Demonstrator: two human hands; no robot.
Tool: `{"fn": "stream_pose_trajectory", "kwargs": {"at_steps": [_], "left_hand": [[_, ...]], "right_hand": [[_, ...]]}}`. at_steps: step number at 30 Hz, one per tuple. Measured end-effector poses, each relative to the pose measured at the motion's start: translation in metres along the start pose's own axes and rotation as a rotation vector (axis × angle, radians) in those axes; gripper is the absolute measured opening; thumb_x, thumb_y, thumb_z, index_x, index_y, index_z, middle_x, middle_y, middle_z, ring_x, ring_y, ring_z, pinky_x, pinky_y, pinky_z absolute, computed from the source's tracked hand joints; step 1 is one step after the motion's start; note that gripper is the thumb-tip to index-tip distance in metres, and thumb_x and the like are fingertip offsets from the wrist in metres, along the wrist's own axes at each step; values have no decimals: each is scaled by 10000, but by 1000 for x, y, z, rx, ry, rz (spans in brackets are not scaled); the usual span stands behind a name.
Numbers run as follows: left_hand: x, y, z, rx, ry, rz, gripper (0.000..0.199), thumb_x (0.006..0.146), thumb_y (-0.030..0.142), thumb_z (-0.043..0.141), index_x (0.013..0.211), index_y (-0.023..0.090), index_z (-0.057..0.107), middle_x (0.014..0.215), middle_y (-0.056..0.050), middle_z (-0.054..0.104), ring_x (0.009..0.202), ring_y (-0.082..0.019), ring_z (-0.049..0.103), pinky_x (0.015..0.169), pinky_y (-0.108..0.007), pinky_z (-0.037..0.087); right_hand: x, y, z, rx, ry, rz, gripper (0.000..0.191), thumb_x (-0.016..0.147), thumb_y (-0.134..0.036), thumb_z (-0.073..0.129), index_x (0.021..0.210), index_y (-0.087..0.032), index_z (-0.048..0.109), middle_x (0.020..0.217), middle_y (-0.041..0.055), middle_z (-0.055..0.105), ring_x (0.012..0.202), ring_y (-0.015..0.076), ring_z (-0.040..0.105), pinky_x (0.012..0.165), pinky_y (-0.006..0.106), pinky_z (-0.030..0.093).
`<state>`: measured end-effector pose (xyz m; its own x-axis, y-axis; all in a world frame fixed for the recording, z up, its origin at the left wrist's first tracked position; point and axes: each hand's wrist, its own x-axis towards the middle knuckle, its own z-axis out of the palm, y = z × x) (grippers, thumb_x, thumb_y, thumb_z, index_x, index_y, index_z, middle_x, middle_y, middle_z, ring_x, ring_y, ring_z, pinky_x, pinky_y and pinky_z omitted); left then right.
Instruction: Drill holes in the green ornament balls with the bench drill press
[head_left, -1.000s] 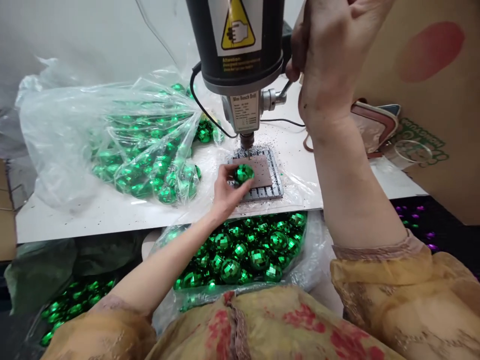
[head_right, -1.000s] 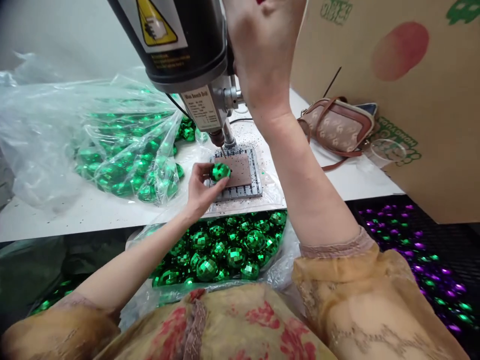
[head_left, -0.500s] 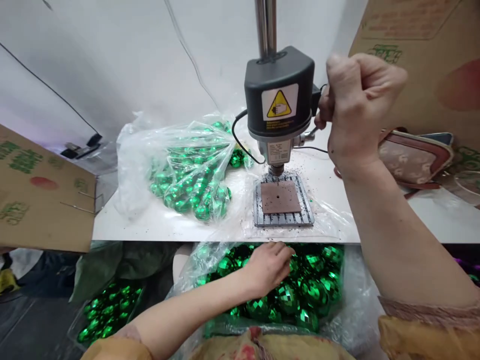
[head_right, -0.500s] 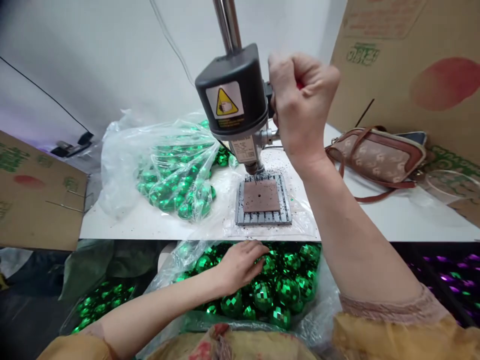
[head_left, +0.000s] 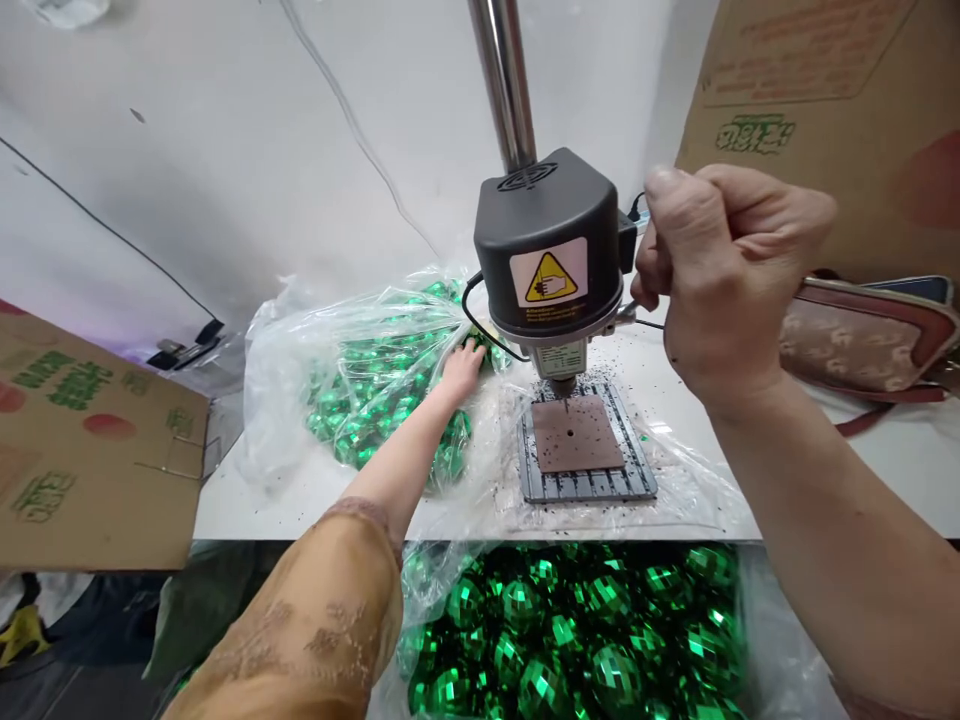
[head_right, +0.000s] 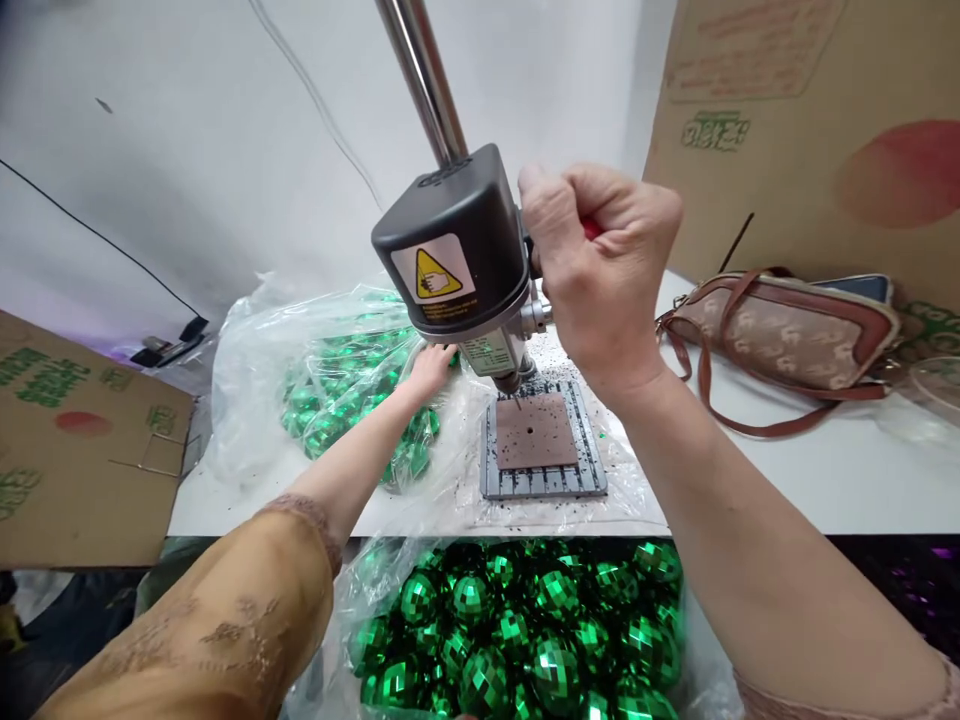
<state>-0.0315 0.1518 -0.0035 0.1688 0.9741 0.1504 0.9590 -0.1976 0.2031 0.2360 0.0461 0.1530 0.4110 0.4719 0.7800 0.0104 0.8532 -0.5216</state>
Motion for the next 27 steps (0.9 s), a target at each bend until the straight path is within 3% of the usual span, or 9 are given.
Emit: {"fn": "stream_pose_trajectory", "kwargs": {"at_steps": [3,5,7,10,13,16,20,25,27], "left_hand": [[-6,-6,0,-109,56,-28,327,781,83,648,1093,179,665,1194,-158,625,1163,-340,584,1004,-465,462],[-17,-5,-5,-406,121,-113,289,832,219,657,1121,200,654,1070,-108,653,1006,-276,636,922,-430,513],[-34,0,-14,-839,142,-236,330,863,355,639,1166,225,632,954,-58,662,813,-206,650,794,-382,553],[-70,19,-31,-1393,26,-357,392,871,467,628,1190,239,616,967,-52,695,727,-169,663,709,-343,573],[-110,50,-39,-1669,-124,-391,389,876,500,663,1146,221,640,1050,-77,727,779,-164,688,752,-326,591],[-140,83,-28,-1688,-209,-367,486,834,510,746,1202,218,622,1073,-78,734,766,-157,692,732,-308,583],[-151,105,4,-1492,-48,-272,620,757,476,840,1256,219,578,1069,-61,729,893,-178,697,772,-288,543],[-133,103,35,-1252,61,-88,593,772,519,812,1217,204,580,1111,-74,709,1054,-204,656,979,-351,485],[-128,101,42,-1197,75,-35,564,792,513,793,1213,202,580,1160,-86,691,1111,-218,639,1011,-364,476]], "right_hand": [[-1,-1,-1,-16,-14,-8,461,912,-164,606,491,-138,419,426,-80,371,390,-7,315,442,236,205],[-1,0,-2,-18,-13,-16,468,912,-197,618,493,-139,417,434,-81,367,396,-9,320,445,232,203],[-1,1,-2,-20,-14,-17,473,911,-225,625,495,-141,417,441,-81,365,399,-9,321,446,228,200],[-1,1,-1,-23,2,-9,471,911,-195,622,493,-144,412,441,-80,360,401,-5,314,449,221,204],[0,0,-1,-23,4,4,461,907,-162,611,488,-161,418,440,-73,362,407,13,308,442,232,198],[1,-1,-1,26,-19,0,457,906,-139,590,488,-183,410,433,-65,359,402,35,299,429,260,192],[3,2,-1,36,-33,3,485,924,-131,574,497,-200,354,430,-66,343,395,45,285,418,268,195],[3,8,-3,-50,-64,33,622,825,-655,637,520,-218,315,438,-46,337,403,74,267,401,297,191],[4,8,-4,-77,-74,43,644,803,-734,582,525,-219,315,442,-39,335,408,80,268,406,302,197]]}}
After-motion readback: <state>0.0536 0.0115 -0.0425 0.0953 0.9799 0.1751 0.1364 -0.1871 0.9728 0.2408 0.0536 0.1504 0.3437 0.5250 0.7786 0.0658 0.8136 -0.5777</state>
